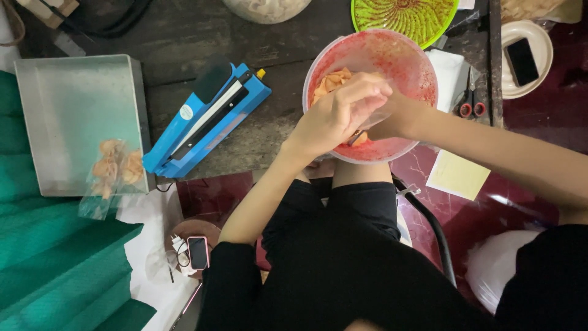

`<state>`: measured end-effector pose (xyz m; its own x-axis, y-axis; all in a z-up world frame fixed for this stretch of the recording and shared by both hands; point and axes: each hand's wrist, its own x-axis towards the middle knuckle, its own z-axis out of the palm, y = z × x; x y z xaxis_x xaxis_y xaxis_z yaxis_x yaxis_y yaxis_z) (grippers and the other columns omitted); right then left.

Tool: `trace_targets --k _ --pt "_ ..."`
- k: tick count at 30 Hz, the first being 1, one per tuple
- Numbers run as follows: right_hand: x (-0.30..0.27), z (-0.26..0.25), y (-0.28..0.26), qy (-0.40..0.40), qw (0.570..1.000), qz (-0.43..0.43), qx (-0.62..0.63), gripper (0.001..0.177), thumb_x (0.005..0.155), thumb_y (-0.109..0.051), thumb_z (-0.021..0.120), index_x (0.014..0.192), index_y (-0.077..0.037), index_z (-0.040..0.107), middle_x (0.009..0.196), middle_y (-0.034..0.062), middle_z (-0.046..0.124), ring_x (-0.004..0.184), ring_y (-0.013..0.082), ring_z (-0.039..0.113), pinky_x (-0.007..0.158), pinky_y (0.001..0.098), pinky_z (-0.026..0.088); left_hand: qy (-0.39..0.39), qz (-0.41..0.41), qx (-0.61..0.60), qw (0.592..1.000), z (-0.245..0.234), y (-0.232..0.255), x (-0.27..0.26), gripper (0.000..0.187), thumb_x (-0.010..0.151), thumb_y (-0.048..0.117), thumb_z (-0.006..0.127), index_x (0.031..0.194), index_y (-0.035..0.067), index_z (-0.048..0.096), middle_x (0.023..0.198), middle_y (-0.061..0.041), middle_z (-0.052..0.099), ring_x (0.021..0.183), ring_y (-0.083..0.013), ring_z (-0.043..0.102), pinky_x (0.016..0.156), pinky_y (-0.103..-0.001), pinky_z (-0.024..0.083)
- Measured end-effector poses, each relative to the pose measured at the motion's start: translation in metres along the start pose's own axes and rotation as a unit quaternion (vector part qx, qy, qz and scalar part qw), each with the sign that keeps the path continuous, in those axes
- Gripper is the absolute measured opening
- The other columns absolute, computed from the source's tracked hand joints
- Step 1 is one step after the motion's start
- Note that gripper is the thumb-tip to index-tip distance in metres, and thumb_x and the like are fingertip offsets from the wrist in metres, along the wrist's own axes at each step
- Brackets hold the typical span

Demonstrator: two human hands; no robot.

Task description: The person is bagging small portions of chips into plastic bags using tongs and then sealing the bags with a manual heat sealer.

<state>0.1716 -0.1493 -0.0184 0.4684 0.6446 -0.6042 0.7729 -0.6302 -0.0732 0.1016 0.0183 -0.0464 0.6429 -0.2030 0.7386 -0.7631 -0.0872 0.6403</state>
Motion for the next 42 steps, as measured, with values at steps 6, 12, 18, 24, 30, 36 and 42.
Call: trace_targets --k 6,12,18,24,30,36,42 --pt "-0.008 -0.012 0.001 -0.015 1.0 0.01 0.008 0.02 0.078 -0.022 0.052 0.067 -0.006 0.052 0.061 0.0056 0.055 0.058 0.0226 0.053 0.052 0.0353 0.042 0.003 0.014 0.002 1.0 -0.003 0.002 0.005 0.032 0.094 0.002 0.058 0.117 0.009 0.036 0.104 -0.005 0.063 0.085 -0.0202 0.069 0.077 -0.028 0.056" --pt "-0.028 -0.035 0.009 -0.019 0.999 0.025 0.007 0.022 0.078 -0.02 0.05 0.063 -0.005 0.051 0.057 0.0054 0.055 0.054 0.022 0.052 0.05 0.0343 0.041 -0.073 -0.1 -0.108 0.986 -0.023 0.02 0.015 0.037 0.093 -0.011 0.061 0.116 0.008 0.039 0.109 -0.014 0.058 0.105 -0.0225 0.062 0.09 -0.029 0.06" --pt "-0.078 -0.066 0.038 0.048 0.985 0.058 0.153 0.03 0.085 -0.031 0.059 0.111 -0.026 0.071 0.109 -0.0115 0.073 0.094 0.0105 0.07 0.081 0.0293 0.05 -0.06 0.001 -0.087 0.994 -0.034 0.023 0.015 0.063 0.092 -0.019 0.059 0.128 0.013 0.018 0.116 -0.018 0.049 0.107 -0.0242 0.062 0.095 -0.032 0.059" --pt "-0.114 -0.084 0.077 0.233 0.951 -0.135 0.152 0.032 0.073 -0.024 0.07 0.104 -0.017 0.074 0.057 -0.0009 0.072 0.044 0.0141 0.049 0.047 0.0298 0.033 -0.064 -0.023 -0.195 0.979 -0.027 0.03 0.011 0.067 0.095 -0.016 0.053 0.134 0.024 0.017 0.113 -0.022 0.052 0.103 -0.0259 0.064 0.093 -0.034 0.059" --pt "-0.138 -0.118 0.054 0.306 0.907 -0.201 0.209 0.029 0.075 -0.011 0.067 0.103 -0.004 0.069 0.055 0.0054 0.06 0.03 0.0128 0.033 0.035 0.0256 0.025 -0.071 -0.004 -0.172 0.983 -0.021 0.049 0.015 0.057 0.093 -0.016 0.053 0.124 0.014 0.017 0.11 -0.024 0.052 0.098 -0.0288 0.066 0.092 -0.038 0.058" --pt "-0.143 -0.127 0.012 0.265 0.904 -0.235 0.242 0.027 0.079 -0.005 0.063 0.105 -0.007 0.069 0.097 0.0055 0.075 0.082 0.0147 0.074 0.066 0.0224 0.06 -0.098 -0.039 -0.067 0.992 -0.021 0.057 0.005 0.049 0.093 0.002 0.062 0.118 0.004 0.019 0.114 -0.02 0.05 0.099 -0.0232 0.069 0.087 -0.031 0.055" --pt "-0.147 -0.128 0.0 0.277 0.896 -0.266 0.223 0.032 0.082 0.006 0.056 0.109 -0.008 0.067 0.099 0.0068 0.072 0.087 0.0167 0.07 0.069 0.023 0.059 -0.148 -0.02 -0.234 0.961 -0.027 0.075 0.021 0.06 0.095 -0.01 0.053 0.128 0.016 0.01 0.104 -0.02 0.054 0.099 -0.0257 0.061 0.095 -0.039 0.054"
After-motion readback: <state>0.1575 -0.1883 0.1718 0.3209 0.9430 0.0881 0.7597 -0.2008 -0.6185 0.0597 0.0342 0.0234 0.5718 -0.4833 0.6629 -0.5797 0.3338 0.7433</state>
